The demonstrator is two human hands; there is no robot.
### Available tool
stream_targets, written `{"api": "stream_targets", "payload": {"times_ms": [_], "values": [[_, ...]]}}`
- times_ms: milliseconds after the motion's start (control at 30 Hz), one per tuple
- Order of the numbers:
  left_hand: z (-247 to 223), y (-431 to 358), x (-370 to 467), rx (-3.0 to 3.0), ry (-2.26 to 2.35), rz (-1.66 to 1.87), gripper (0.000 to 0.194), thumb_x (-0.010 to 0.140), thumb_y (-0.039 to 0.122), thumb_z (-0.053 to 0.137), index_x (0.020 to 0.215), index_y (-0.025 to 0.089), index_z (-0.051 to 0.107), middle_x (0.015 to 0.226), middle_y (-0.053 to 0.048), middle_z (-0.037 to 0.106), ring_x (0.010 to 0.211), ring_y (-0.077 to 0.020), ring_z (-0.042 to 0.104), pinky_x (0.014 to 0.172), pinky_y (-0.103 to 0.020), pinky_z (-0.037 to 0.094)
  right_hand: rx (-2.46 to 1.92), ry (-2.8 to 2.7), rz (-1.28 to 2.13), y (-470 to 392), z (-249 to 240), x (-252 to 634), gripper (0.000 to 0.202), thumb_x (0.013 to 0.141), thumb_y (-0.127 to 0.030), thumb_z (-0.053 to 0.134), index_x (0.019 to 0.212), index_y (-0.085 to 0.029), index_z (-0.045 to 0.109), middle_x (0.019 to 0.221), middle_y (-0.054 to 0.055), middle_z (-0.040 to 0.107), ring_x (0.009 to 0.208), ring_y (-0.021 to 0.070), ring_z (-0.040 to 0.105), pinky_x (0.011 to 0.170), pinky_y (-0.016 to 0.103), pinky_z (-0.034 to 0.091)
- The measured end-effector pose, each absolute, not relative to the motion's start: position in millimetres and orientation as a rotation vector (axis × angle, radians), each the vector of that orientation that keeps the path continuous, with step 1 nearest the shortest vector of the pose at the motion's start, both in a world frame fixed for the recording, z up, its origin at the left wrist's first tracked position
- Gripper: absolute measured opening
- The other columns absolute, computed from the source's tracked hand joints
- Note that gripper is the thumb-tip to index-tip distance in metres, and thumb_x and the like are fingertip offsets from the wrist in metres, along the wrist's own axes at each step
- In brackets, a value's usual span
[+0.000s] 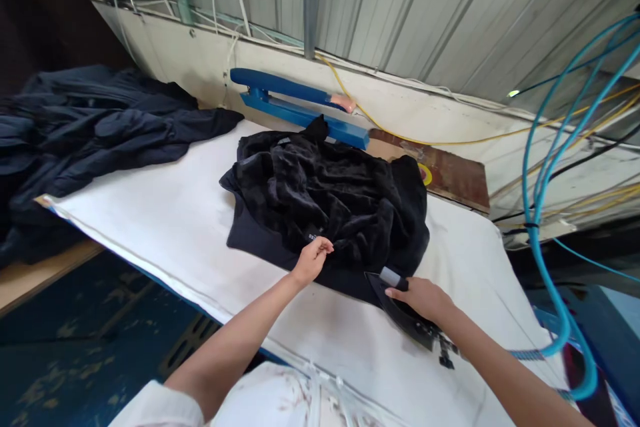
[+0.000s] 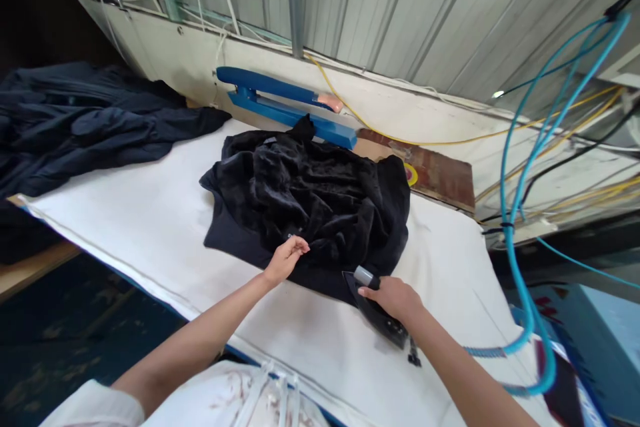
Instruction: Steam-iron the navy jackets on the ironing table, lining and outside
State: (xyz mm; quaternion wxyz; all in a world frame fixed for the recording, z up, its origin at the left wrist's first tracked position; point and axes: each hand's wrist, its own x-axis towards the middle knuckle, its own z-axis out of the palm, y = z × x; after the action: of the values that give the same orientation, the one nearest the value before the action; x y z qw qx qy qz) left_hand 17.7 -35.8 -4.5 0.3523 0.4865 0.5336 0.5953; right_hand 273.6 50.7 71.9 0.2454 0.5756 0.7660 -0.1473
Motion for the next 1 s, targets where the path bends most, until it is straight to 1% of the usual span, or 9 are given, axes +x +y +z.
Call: {"api": "stream_targets", "payload": {"times_ms": [233,333,400,500,600,667,767,867,1000], "values": [[-12.6,-45.3,-4.7,1.37,1.536,1.529,0.029,0.064,-0.001,0.034,0.077,0.017,0.053,0.075,0.0,0.056,0.072,-0.0093,0.054,0.07,-0.023,0.045,1.604,2.091,-0.489,51.8,72.4,287.4,0.063,0.062,-0.075,0.038,0.082,-0.02,0.061,0.094,0.01,0.063,0.086,0.0278,0.058,0.065,0.032,0.04],[-8.2,-55.4,-37.3,1.383,1.974,1.522,0.032,0.06,-0.004,0.035,0.072,0.018,0.054,0.084,-0.003,0.054,0.086,-0.0132,0.053,0.08,-0.027,0.042,1.563,2.128,-0.521,50.4,77.3,289.8,0.061,0.063,-0.074,0.039,0.084,-0.021,0.06,0.092,0.009,0.064,0.085,0.0266,0.058,0.065,0.031,0.04],[-4.1,-63.0,-69.7,1.187,2.442,1.387,0.033,0.059,-0.003,0.04,0.08,0.017,0.056,0.098,-0.007,0.052,0.101,-0.0192,0.048,0.089,-0.033,0.037,1.541,2.161,-0.489,46.0,82.4,284.7,0.062,0.063,-0.073,0.039,0.091,-0.021,0.06,0.093,0.009,0.064,0.085,0.0269,0.058,0.065,0.031,0.039],[0.4,-71.2,-126.3,0.672,2.88,0.996,0.049,0.061,0.011,0.055,0.11,0.014,0.047,0.118,-0.017,0.043,0.113,-0.0291,0.04,0.091,-0.04,0.034,1.526,2.203,-0.435,33.4,90.2,261.6,0.064,0.065,-0.072,0.038,0.099,-0.021,0.057,0.094,0.01,0.063,0.085,0.0273,0.058,0.064,0.03,0.039],[1.8,-71.7,-176.0,0.48,2.773,0.72,0.064,0.063,0.035,0.063,0.118,0.011,0.039,0.112,-0.018,0.052,0.105,-0.0302,0.048,0.081,-0.037,0.041,1.474,2.25,-0.433,15.9,95.0,221.2,0.059,0.067,-0.07,0.038,0.095,-0.021,0.058,0.091,0.01,0.064,0.083,0.0266,0.058,0.062,0.03,0.039],[1.2,-69.0,-196.1,0.606,2.627,0.573,0.053,0.065,0.046,0.059,0.107,0.014,0.049,0.101,-0.014,0.059,0.095,-0.0281,0.055,0.072,-0.033,0.043,1.431,2.277,-0.441,3.6,95.4,188.7,0.056,0.068,-0.068,0.04,0.092,-0.022,0.058,0.089,0.009,0.064,0.082,0.0264,0.059,0.061,0.03,0.039],[-2.0,-65.6,-202.8,0.819,2.589,0.453,0.037,0.079,0.047,0.041,0.093,0.017,0.055,0.094,-0.013,0.062,0.089,-0.026,0.058,0.067,-0.031,0.041,1.394,2.285,-0.465,-13.0,92.1,139.5,0.052,0.068,-0.067,0.042,0.089,-0.022,0.058,0.088,0.008,0.064,0.081,0.0263,0.059,0.06,0.03,0.04],[-9.0,-66.8,-194.7,0.958,2.707,0.462,0.039,0.088,0.042,0.021,0.098,0.019,0.051,0.087,-0.011,0.063,0.082,-0.0235,0.059,0.064,-0.03,0.039,1.41,2.276,-0.477,-24.5,86.6,98.4,0.052,0.068,-0.066,0.042,0.089,-0.021,0.059,0.088,0.008,0.064,0.081,0.0263,0.06,0.061,0.03,0.041],[-21.0,-69.7,-192.8,1.16,2.82,0.416,0.041,0.089,0.043,0.016,0.095,0.022,0.05,0.082,-0.007,0.063,0.07,-0.0194,0.059,0.057,-0.027,0.035,1.42,2.263,-0.494,-32.8,79.2,66.5,0.054,0.069,-0.066,0.042,0.09,-0.019,0.059,0.088,0.009,0.065,0.082,0.0252,0.06,0.062,0.029,0.041]]}}
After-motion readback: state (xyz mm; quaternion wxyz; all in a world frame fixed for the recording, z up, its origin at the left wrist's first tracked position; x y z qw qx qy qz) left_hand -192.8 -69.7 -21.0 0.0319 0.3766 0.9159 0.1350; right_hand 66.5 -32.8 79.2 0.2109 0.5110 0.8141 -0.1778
